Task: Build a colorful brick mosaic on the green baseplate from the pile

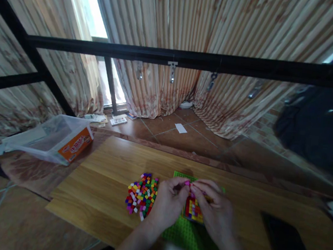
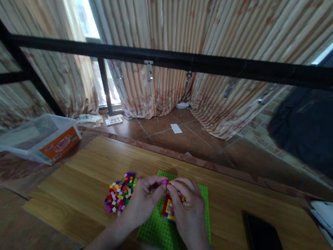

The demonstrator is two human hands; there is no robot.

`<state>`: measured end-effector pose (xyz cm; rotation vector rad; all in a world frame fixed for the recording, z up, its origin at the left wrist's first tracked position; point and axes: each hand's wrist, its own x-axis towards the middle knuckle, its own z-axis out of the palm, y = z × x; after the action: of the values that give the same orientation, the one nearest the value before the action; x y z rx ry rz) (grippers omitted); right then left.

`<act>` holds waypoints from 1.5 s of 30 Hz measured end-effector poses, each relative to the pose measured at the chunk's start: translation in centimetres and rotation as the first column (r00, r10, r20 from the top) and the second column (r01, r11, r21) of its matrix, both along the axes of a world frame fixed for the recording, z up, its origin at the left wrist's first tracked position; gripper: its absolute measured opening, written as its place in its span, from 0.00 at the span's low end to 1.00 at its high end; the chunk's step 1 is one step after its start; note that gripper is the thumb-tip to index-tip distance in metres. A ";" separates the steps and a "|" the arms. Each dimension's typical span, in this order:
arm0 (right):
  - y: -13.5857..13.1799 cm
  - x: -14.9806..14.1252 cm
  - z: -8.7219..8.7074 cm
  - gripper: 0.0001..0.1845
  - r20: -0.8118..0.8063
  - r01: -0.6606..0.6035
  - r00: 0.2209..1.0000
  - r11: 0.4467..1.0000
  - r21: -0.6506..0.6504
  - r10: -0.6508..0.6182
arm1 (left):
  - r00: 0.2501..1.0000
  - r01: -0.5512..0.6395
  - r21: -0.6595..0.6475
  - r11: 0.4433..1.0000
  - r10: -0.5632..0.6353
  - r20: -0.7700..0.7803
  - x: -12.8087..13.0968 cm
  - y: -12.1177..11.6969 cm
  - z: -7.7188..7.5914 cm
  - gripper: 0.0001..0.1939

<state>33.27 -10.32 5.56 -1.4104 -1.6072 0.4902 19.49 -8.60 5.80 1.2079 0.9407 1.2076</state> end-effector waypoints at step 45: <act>0.5 5.4 -0.4 0.10 0.058 -0.084 0.992 0.936 -0.341 0.110 | 0.989 0.001 -0.074 0.997 -0.012 -0.144 -1.4 1.3 -1.8 0.10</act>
<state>38.71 -9.83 5.13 -1.6231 -1.7179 0.8115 18.06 -7.26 4.05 1.2513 1.0784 1.0818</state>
